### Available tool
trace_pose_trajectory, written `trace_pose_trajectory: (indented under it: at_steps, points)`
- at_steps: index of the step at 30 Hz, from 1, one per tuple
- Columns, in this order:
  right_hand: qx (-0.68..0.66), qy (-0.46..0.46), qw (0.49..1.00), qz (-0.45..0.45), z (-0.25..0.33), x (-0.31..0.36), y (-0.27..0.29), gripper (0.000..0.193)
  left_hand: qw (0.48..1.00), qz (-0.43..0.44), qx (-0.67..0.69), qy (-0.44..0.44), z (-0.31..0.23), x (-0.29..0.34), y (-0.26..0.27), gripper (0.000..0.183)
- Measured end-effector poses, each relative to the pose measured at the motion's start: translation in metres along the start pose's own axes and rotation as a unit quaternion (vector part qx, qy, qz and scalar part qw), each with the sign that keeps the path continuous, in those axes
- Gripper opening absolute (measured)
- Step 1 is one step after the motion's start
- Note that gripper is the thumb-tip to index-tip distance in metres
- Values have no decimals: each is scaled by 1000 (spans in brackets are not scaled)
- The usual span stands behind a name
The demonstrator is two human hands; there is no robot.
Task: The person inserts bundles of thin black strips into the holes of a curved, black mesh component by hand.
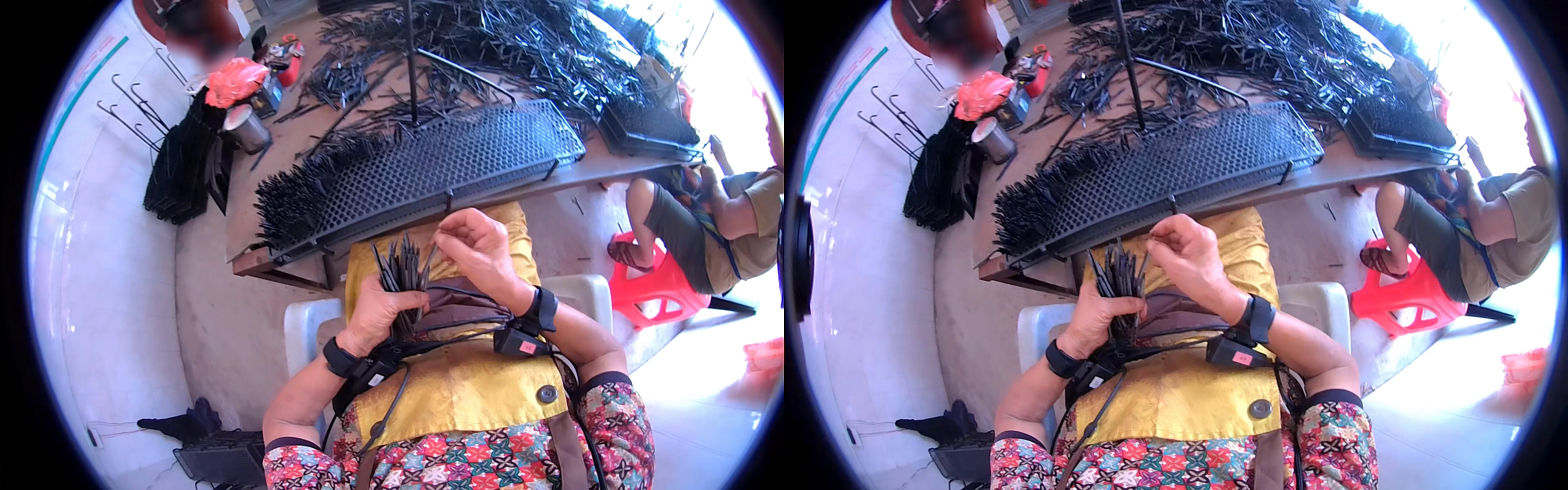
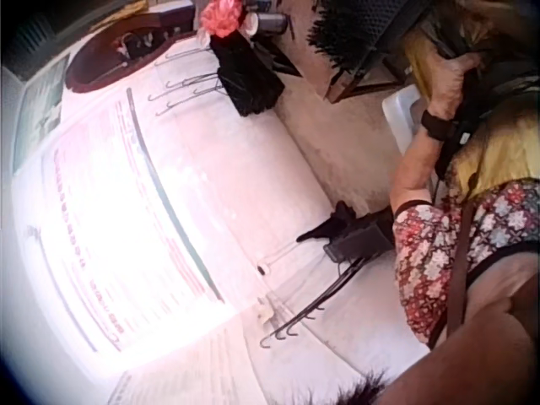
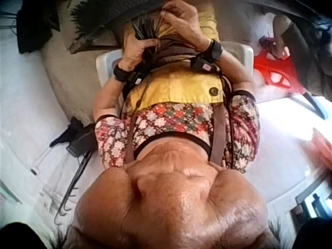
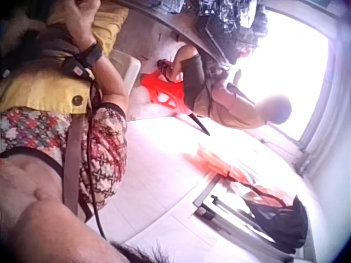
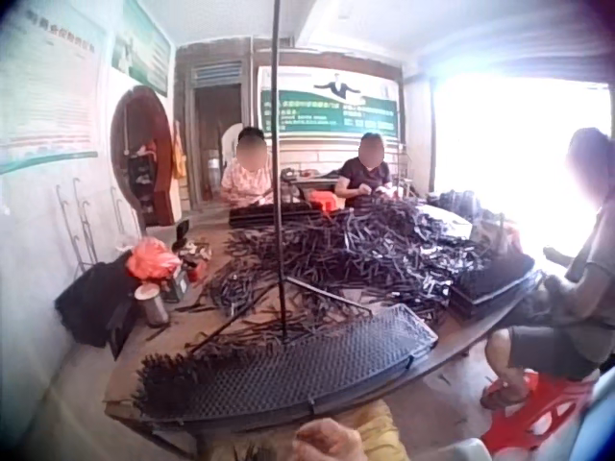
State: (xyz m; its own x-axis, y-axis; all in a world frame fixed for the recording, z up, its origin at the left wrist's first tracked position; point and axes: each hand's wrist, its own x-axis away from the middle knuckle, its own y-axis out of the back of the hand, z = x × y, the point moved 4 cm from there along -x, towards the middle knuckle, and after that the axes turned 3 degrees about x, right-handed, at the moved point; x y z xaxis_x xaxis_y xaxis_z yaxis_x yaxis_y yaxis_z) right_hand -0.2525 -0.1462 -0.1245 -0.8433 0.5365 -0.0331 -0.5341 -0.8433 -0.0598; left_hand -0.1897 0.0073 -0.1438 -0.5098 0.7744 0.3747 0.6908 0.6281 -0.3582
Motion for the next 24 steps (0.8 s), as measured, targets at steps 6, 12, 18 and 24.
trace_pose_trajectory:
  at_steps: [6, 12, 18, 24]
  points:
    - [30, 55, 998, -29, 7, -3, 10, 18, 995, -56, 81, -17, 7, -4, 7, 23]
    - [6, 52, 997, -52, 8, -8, 25, 16, 996, -62, 65, -2, 11, 0, 14, 24]
    - [46, 45, 997, -38, -12, -2, 30, 15, 989, -97, 100, -48, 10, 2, 21, 28]
    - [59, 33, 997, -26, 4, -25, 21, 14, 985, -118, 111, -59, -2, 9, 35, 27]
